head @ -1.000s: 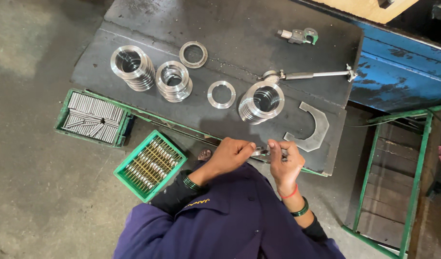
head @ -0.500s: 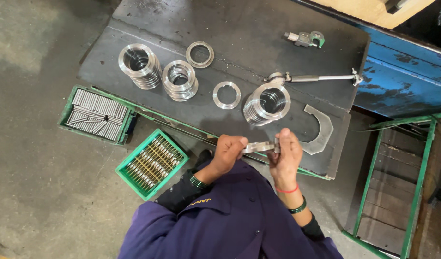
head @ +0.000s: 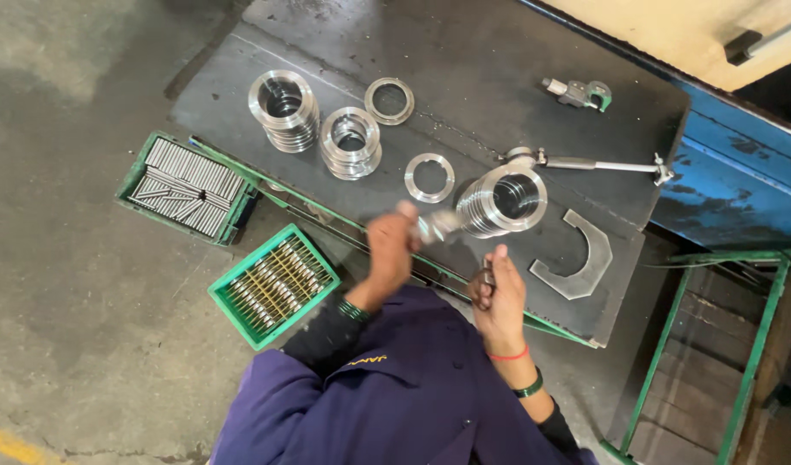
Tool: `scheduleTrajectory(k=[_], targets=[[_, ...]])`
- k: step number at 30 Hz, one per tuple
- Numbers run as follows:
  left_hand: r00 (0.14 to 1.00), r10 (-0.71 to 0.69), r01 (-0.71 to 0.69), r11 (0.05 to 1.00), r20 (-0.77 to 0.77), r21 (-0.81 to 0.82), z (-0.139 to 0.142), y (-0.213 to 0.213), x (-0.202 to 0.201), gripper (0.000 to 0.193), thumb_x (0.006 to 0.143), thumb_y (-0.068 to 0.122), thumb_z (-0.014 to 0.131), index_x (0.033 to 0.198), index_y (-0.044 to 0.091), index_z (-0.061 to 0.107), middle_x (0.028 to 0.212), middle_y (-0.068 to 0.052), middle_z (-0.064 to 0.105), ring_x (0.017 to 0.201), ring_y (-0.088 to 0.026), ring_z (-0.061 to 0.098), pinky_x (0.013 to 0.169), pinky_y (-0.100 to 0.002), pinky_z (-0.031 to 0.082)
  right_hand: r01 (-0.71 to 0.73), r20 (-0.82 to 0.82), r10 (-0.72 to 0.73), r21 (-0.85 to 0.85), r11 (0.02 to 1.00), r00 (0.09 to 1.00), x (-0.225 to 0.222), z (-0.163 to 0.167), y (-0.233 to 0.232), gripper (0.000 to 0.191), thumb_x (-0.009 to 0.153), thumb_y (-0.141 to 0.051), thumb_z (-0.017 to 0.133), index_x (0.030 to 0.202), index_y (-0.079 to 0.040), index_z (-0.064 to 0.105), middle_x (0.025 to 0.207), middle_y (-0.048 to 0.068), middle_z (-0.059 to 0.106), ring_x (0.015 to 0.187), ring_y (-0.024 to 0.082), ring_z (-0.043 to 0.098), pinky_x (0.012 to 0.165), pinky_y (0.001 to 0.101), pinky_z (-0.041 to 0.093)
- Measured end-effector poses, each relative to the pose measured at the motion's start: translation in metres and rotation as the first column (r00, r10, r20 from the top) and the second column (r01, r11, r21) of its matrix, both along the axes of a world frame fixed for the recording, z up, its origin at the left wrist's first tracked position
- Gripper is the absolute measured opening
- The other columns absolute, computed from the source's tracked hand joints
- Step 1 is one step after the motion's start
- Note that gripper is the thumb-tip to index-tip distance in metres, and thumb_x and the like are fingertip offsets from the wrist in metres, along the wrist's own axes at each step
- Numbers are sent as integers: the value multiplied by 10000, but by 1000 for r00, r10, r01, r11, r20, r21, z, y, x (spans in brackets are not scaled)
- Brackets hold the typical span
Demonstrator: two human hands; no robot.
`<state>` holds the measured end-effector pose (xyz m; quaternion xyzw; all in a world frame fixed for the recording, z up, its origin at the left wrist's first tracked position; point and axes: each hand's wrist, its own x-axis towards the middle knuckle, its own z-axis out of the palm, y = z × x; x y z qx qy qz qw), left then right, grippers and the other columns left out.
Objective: The person measures machined metal rings with a micrometer caliper at a workbench, then stacks the measured rings and places them into a green slotted crate. Earlier the person reaches into a lathe machine to retrieve a part.
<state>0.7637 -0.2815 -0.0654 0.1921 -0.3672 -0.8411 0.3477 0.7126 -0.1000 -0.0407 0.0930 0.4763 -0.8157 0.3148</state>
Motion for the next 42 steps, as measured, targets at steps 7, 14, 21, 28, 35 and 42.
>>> scheduleTrajectory(k=[7,14,21,28,35,42], targets=[[804,516,114,352,294,-929,20,-148,-26,423,961,367,752,826,-15,633,707,-151,578,651,-326,547,630,-423,448,30,-125,-26,23,999,992,-2,-10,19,312,1048,-378,603,939,-86,607,569,-34,441,431,51,370,414,214,279],[847,507,246,-111,158,-963,-9,-167,-30,293,969,315,755,938,35,674,887,-147,668,914,-353,613,865,-457,462,91,-198,-56,175,980,979,-2,-19,21,334,1037,-362,608,915,-52,602,608,-41,458,447,54,395,404,217,294],[854,513,241,-246,85,-939,0,-166,-33,432,864,402,814,1002,25,654,961,-144,685,1002,-312,626,1043,-455,420,116,-242,-66,199,973,968,-1,-27,25,336,1043,-352,609,927,-36,612,611,-27,472,452,58,405,409,225,304],[691,564,653,-217,453,-726,11,-171,-43,495,681,312,910,1017,74,635,870,-94,719,843,-295,701,857,-403,451,122,-265,-55,241,963,963,-4,-31,26,336,1042,-352,611,933,-35,618,633,-24,484,467,56,434,411,217,310],[601,639,725,-184,480,-664,0,-170,-63,262,702,226,855,877,122,689,797,-106,742,736,-283,711,811,-383,458,115,-301,-36,251,961,953,-3,-32,26,343,1044,-346,620,930,-23,618,668,-17,498,487,50,452,419,209,330],[624,553,642,41,553,-766,0,-177,-54,246,711,273,858,821,98,724,796,-150,733,843,-370,665,792,-454,479,115,-323,-5,321,940,946,-3,-32,12,363,1029,-362,636,927,-14,629,701,-12,520,491,46,463,427,199,352]])
